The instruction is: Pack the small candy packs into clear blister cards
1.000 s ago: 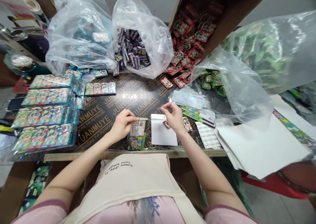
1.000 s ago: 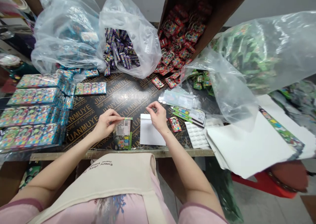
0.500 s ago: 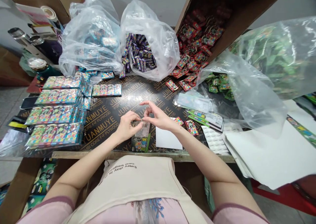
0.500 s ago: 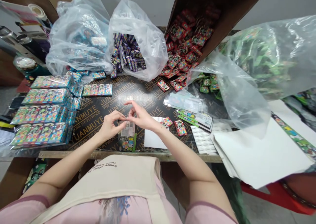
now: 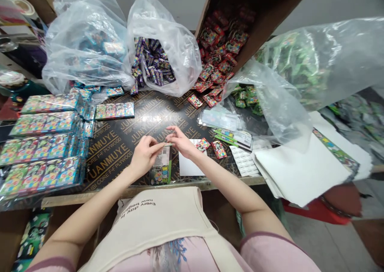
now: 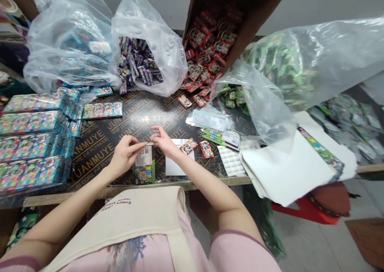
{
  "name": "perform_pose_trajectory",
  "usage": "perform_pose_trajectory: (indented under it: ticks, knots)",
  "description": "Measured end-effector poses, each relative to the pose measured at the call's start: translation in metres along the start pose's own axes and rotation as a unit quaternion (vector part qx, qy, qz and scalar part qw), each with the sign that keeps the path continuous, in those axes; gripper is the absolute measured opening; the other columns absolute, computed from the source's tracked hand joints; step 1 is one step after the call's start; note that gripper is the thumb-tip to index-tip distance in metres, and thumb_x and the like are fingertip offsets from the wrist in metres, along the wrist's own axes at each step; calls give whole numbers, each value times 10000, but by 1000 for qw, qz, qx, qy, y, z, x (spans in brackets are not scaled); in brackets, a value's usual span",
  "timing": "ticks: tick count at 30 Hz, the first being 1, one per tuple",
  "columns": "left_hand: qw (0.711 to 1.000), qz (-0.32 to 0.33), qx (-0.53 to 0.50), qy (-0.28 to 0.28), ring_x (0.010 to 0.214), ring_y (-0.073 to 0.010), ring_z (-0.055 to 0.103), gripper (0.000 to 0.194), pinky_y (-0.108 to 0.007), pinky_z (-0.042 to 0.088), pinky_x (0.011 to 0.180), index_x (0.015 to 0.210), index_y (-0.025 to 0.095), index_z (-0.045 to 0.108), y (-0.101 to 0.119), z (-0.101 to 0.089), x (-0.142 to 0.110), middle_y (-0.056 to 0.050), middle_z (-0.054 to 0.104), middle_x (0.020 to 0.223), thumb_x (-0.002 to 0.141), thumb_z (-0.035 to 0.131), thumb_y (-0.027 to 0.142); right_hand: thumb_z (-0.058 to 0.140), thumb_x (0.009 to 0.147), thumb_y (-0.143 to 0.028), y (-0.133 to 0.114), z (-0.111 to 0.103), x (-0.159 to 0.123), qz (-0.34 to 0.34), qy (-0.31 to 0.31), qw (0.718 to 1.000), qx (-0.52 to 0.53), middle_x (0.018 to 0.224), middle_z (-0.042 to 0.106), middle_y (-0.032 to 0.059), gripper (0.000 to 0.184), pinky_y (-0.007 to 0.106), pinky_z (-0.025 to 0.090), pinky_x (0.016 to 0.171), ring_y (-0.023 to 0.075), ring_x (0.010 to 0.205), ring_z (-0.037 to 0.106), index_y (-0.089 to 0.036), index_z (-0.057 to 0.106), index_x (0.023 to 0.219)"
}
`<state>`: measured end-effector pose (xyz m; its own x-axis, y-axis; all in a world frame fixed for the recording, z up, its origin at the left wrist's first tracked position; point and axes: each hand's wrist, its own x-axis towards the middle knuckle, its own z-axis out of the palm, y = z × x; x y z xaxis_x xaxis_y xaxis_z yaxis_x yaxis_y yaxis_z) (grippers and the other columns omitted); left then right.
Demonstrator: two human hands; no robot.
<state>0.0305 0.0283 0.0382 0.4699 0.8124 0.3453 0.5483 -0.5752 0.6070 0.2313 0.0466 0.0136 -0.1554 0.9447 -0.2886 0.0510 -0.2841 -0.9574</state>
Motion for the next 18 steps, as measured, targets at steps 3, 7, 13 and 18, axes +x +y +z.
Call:
perform_pose_trajectory:
  ticks: [3,7,13,18]
  knots:
    - [997,-43,56,-17,838,-222,524,248,-369,459,752,1046,210,692,-25,-8,-2,-80,566,864,898,515,301,603,777,-246,13,-45,-3,-101,141,955,-239,918,612,53,203,359,416,789,211,879,554,-214,632,975]
    - [983,-4,143,-119,1169,-357,448,505,-590,302,1009,1216,261,592,-48,-5,-4,-134,550,1200,730,722,293,640,777,-205,39,-101,-11,-53,182,844,-502,905,634,107,82,419,326,832,291,976,497,-189,718,796]
    - [911,93,136,-378,1066,-322,520,661,-604,237,1035,1064,247,626,-38,28,-6,-79,587,1053,452,875,204,602,805,-192,68,-105,-19,-54,143,821,-550,863,672,79,125,374,278,805,249,916,504,-178,697,725]
    - [885,53,109,-450,839,-249,580,418,-333,431,749,822,190,588,-32,21,6,-41,610,849,495,846,221,516,819,-136,71,-100,-19,-70,135,823,-547,802,660,67,158,337,273,765,219,844,523,-171,585,682]
